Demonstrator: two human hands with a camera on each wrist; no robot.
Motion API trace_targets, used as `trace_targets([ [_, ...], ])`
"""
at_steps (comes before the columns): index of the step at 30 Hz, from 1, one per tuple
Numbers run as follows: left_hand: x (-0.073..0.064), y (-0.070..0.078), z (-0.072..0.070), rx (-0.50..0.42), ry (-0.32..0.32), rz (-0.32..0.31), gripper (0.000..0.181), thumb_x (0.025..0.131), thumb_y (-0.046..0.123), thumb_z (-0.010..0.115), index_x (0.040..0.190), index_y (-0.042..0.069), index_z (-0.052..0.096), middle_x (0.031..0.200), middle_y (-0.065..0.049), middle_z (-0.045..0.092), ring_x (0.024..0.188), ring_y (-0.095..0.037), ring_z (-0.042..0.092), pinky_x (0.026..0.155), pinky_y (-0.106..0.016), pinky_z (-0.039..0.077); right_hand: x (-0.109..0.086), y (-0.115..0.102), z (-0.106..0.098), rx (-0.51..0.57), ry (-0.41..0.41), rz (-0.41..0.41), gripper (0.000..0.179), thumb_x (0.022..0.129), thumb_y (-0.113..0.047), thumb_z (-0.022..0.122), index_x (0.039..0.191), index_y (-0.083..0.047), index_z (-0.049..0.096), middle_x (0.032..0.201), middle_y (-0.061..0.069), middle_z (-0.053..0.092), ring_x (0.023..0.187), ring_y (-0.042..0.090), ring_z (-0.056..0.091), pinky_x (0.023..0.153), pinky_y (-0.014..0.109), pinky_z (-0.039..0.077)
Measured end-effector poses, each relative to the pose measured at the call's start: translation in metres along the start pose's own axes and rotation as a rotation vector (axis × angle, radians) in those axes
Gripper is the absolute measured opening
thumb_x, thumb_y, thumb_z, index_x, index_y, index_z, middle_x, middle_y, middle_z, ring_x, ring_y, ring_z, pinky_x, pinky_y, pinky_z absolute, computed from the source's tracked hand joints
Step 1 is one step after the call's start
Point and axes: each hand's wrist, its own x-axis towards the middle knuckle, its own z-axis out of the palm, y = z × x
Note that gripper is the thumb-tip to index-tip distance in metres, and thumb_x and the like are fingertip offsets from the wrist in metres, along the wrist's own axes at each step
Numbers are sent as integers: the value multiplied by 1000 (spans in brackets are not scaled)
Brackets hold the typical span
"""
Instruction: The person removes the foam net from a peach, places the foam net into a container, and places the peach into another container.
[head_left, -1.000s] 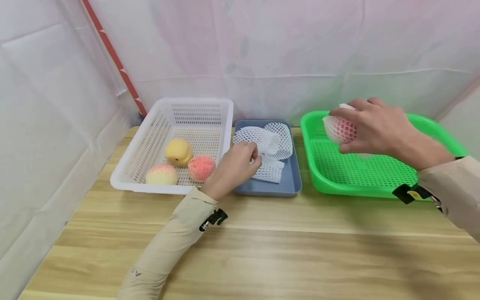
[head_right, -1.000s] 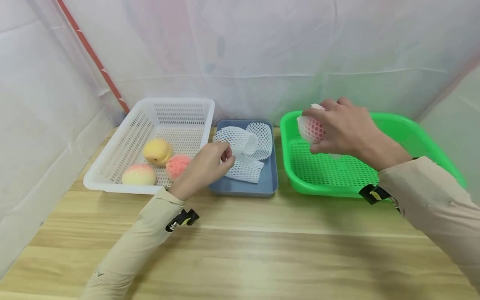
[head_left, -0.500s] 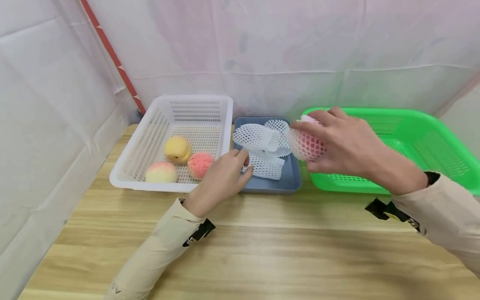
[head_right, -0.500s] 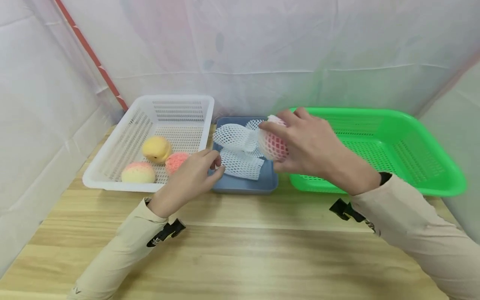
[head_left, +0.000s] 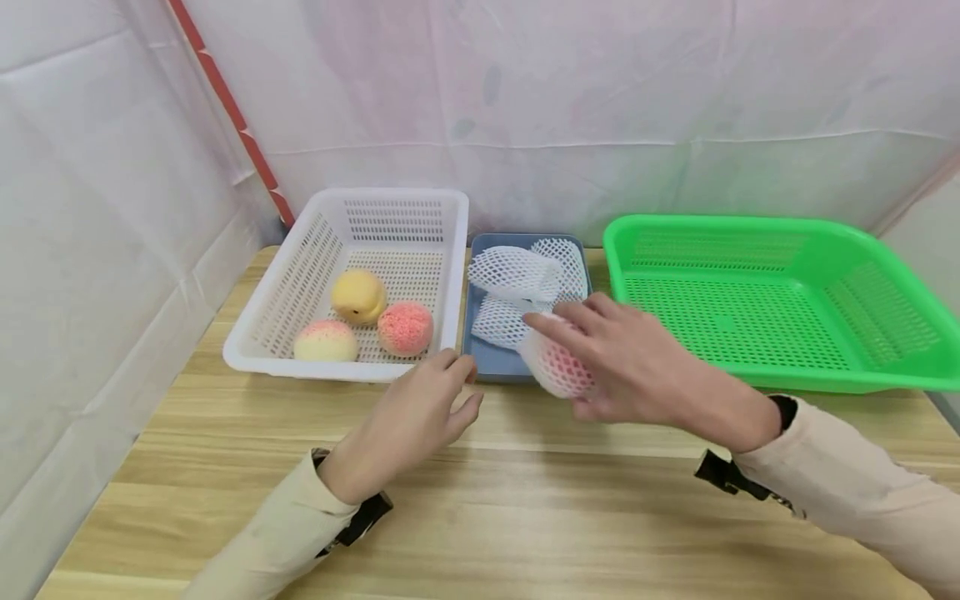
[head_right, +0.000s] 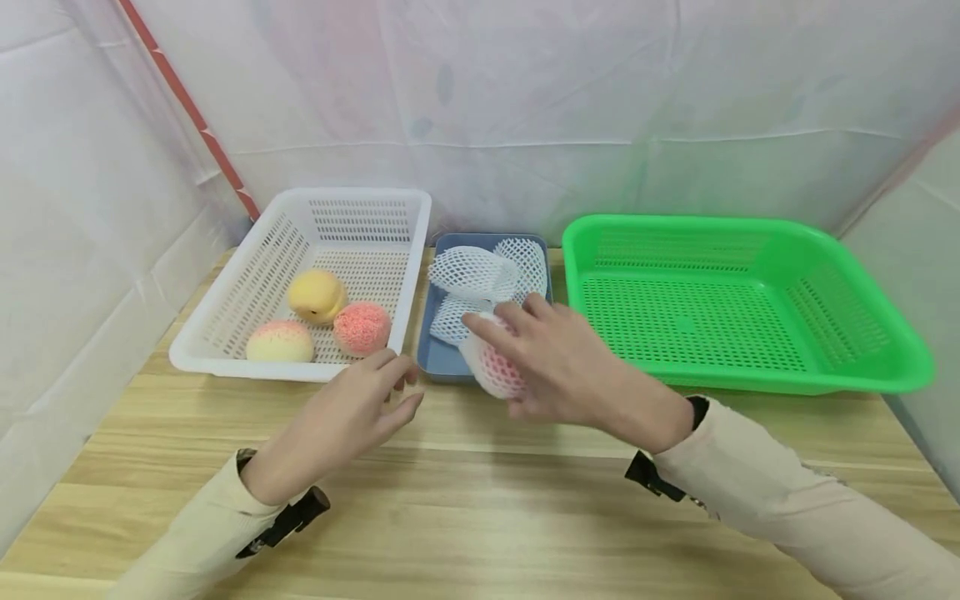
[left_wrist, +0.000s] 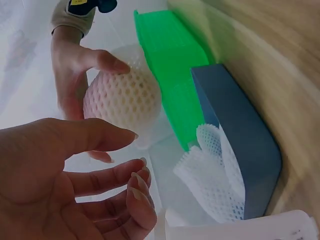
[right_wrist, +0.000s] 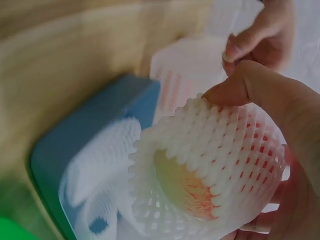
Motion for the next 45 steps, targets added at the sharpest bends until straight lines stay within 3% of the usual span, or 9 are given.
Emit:
trace_targets([
  [9, -23, -6, 13, 24, -40, 3, 16, 82, 11, 72, 89, 1, 62, 81, -6, 56, 65, -16, 57, 55, -27, 50, -7, -22, 32, 36, -133, 16, 112, 54, -39, 86, 147, -9, 32, 117, 9, 59, 93, 30, 56, 72, 43, 53],
  [14, -25, -11, 21, 35, -57, -23, 17, 81, 9, 73, 88, 1, 59, 82, -9, 57, 67, -22, 59, 56, -33, 51, -10, -27, 45, 76, -206, 30, 113, 54, -39, 88, 147, -10, 33, 118, 9, 58, 95, 29, 53, 77, 44, 52],
  [20, -26, -13, 30, 37, -136, -24, 20, 83, 13, 72, 89, 1, 58, 78, -8, 53, 65, -21, 56, 52, -32, 48, -12, -37, 57, 75, -335, 14, 112, 57, -42, 87, 149, -12, 32, 124, 10, 56, 105, 32, 50, 88, 49, 48],
  [31, -30, -12, 35, 12, -168, -32, 19, 84, 13, 71, 91, 1, 58, 79, -6, 53, 63, -18, 53, 51, -28, 46, -13, -45, 54, 148, -273, -9, 108, 54, -36, 87, 147, -13, 36, 126, 6, 55, 108, 28, 50, 87, 46, 48],
  [39, -32, -12, 34, 17, -164, -14, 19, 84, 14, 71, 88, 1, 59, 75, -5, 50, 61, -18, 51, 49, -28, 43, -14, -48, 53, 265, -397, 48, 107, 61, -30, 85, 151, -20, 28, 138, 4, 48, 124, 30, 44, 102, 52, 39],
  [45, -33, -13, 33, -6, -174, -48, 18, 84, 12, 71, 89, 0, 58, 77, -7, 52, 65, -19, 54, 52, -31, 47, -17, -47, 51, 277, -371, 75, 113, 60, -32, 87, 153, -19, 24, 144, 8, 42, 130, 33, 41, 104, 55, 37],
])
